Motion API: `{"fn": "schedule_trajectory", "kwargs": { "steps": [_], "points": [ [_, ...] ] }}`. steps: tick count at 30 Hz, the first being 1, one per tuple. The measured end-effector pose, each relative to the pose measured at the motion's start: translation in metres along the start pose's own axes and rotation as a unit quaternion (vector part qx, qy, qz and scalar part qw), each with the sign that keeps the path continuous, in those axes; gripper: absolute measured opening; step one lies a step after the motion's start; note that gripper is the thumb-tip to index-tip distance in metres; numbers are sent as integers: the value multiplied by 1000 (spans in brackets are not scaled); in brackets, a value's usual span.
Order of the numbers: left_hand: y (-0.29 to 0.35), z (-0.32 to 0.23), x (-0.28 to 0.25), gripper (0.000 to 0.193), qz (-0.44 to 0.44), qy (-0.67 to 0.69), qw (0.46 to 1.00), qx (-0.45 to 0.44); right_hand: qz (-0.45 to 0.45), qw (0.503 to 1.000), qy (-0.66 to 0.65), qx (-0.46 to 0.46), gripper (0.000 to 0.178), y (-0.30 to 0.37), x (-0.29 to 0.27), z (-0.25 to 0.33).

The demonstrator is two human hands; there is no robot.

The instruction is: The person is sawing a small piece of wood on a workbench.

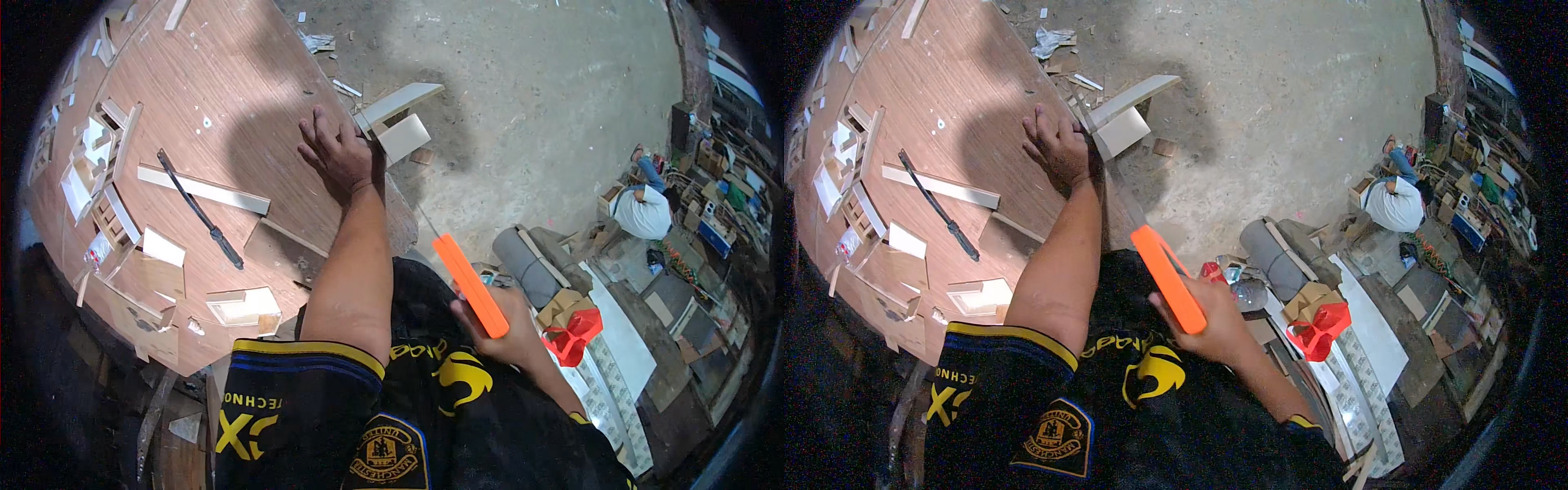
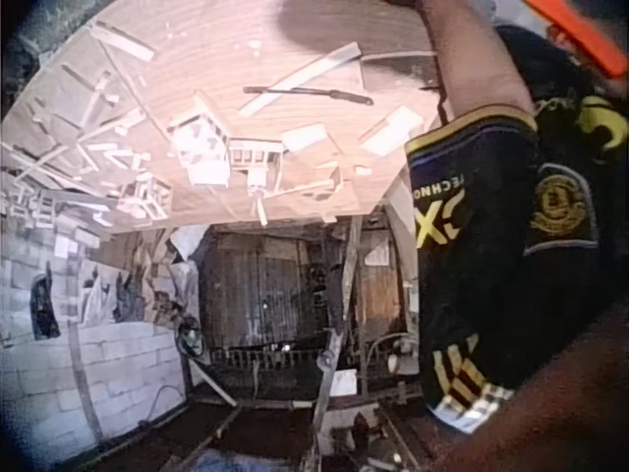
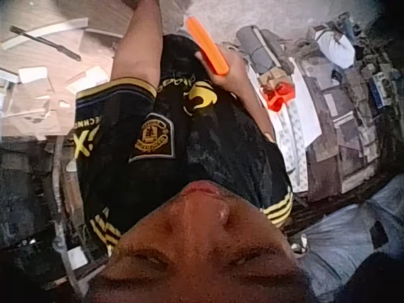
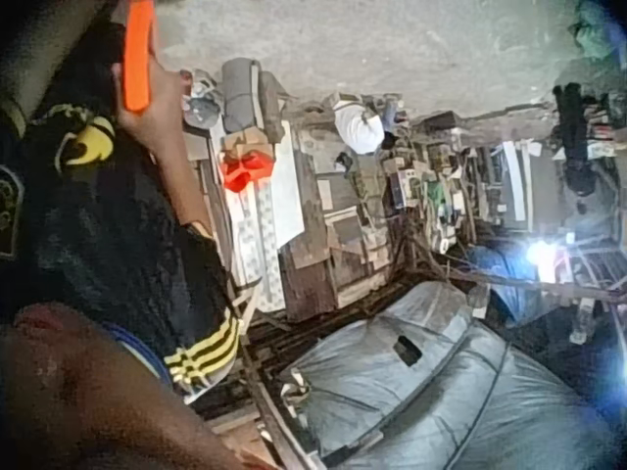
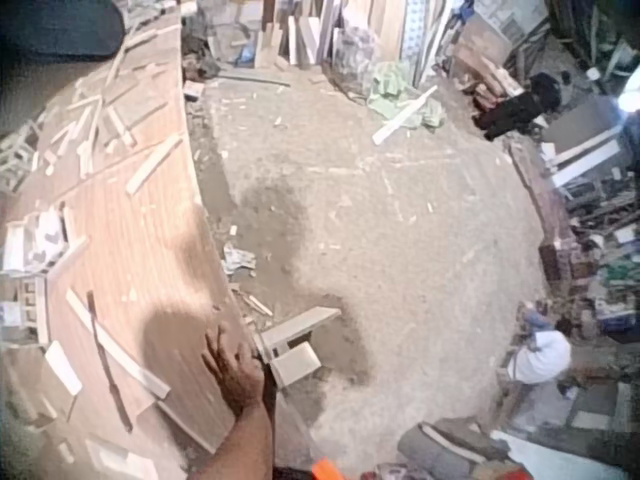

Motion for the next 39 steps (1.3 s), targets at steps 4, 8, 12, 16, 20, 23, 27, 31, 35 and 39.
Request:
{"fn": "schedule_trajectory", "kwargs": {
  "steps": [4,8,12,16,20,23,27,31,35,39],
  "points": [
    [-4,1,-4,6,3,1,1000,4,-4,1000,18,24,16,-6,-5,-16],
    [0,7,1,10,2,-33,999,5,-37,996,6,-76,15,12,-4,-4],
    [-11,-9,-5,14,44,-30,999,6,-8,994,82,-67,14,-32,9,-28],
    [1,5,-2,14,84,-54,995,-6,17,998,48,-44,14,-18,5,-22],
    [-6,2,0,13,42,-30,999,-10,14,992,110,-63,15,-15,10,-30],
    [0,-1,0,13,49,-11,999,-11,-6,1000,1,-21,15,-63,16,-16],
    [-1,3,1,15,42,-20,999,-17,5,1000,2,8,16,-6,1,-22],
    [2,3,3,15,48,-11,999,-4,-10,998,21,-61,16,-58,23,-31],
    [4,2,-1,14,32,-13,999,3,-19,995,65,-70,17,-50,21,-27],
    [4,-2,2,14,31,-27,999,3,14,1000,6,21,17,-39,12,-38]
  ]
}}
Point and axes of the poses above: each hand's wrist, its own y-axis away from the middle knuckle, its own x-axis out of the palm, z = x × y, the point moved 7 cm from there along -y, towards the middle knuckle, and after that the axes turned 3 degrees about -z, right-handed, at the moved point
